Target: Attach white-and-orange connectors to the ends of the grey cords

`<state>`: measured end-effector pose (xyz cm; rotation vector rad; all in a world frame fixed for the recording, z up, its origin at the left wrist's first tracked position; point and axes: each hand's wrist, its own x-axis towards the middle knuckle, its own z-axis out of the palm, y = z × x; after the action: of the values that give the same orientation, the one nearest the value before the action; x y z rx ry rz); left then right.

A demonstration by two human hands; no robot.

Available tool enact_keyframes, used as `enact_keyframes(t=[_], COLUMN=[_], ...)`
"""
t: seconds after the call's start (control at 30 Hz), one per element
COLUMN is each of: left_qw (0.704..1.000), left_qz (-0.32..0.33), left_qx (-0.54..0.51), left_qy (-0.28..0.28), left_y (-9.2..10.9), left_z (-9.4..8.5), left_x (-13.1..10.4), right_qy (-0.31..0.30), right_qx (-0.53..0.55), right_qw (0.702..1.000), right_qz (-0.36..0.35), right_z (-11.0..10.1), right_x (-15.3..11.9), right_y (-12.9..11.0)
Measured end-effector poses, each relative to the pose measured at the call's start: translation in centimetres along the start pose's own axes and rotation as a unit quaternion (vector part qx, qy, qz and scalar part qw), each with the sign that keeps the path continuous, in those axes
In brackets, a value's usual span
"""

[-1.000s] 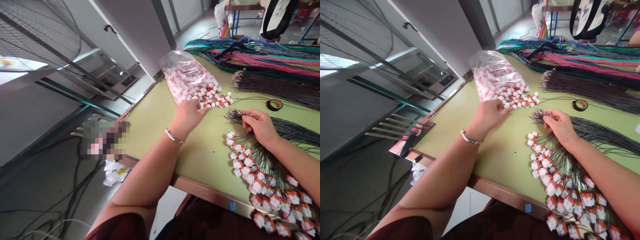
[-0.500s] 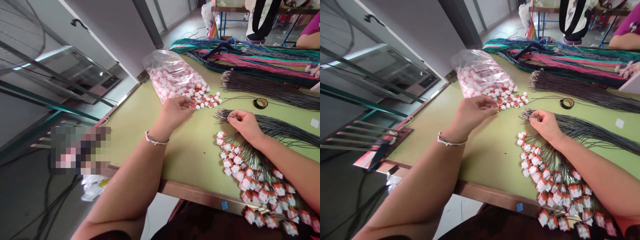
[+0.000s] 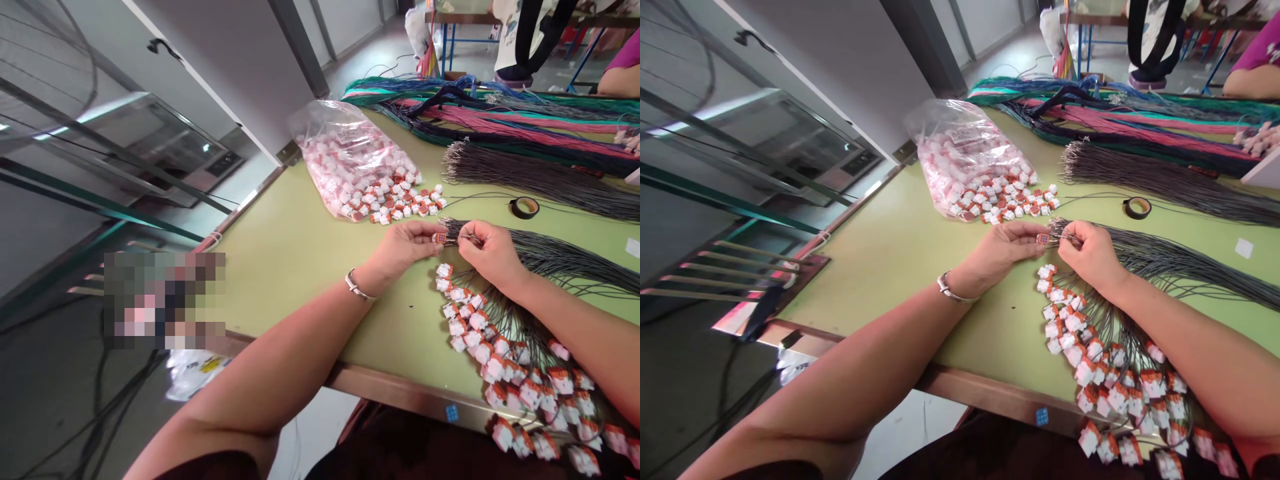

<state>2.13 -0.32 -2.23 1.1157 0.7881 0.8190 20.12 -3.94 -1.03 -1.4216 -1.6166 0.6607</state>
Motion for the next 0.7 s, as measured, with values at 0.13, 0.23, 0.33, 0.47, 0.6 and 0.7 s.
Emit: enact_keyframes(t=[0.13,0.23,0.33,0.47,0.6,0.7], left_qw=[1.000,1.000,0.999,0.998,0.998,0.998], left_qz=[0.006,-0.003,-0.010,-0.027,-0.043,-0.054], left_qx=[-0.002,-0.025,-0.041,-0.049,-0.039,-0.021], left_qy=[-0.008,-0.009,-0.004,-0.002,0.004,0.012], left_y=[-0.02,0.11,0.26,0.44,0.63,0.82], left_z=[-0.28,-0.25,-0.15,-0.10,-0.05,0.10], left_x=[-0.09,-0.16,-0.17,-0.16,-0.23,-0.29], right_qy=[0.011,0.019,0.017,0.008,0.016,0.018], right_qx=[-0.028,-0.051,-0.073,-0.108,-0.145,-0.173], right_qw=[0.999,0.997,0.994,0.989,0.982,0.975], right_qz=[-0.029,-0.055,-0.082,-0.104,-0.120,-0.136], right_z=[0.10,0.09,0.03,0.02,0.03,-0.08], right_x=[-0.13,-0.26,-0.38,-0.46,-0.58,-0.74], right_y=[0.25,0.34,0.40,0.52,0.49,0.36])
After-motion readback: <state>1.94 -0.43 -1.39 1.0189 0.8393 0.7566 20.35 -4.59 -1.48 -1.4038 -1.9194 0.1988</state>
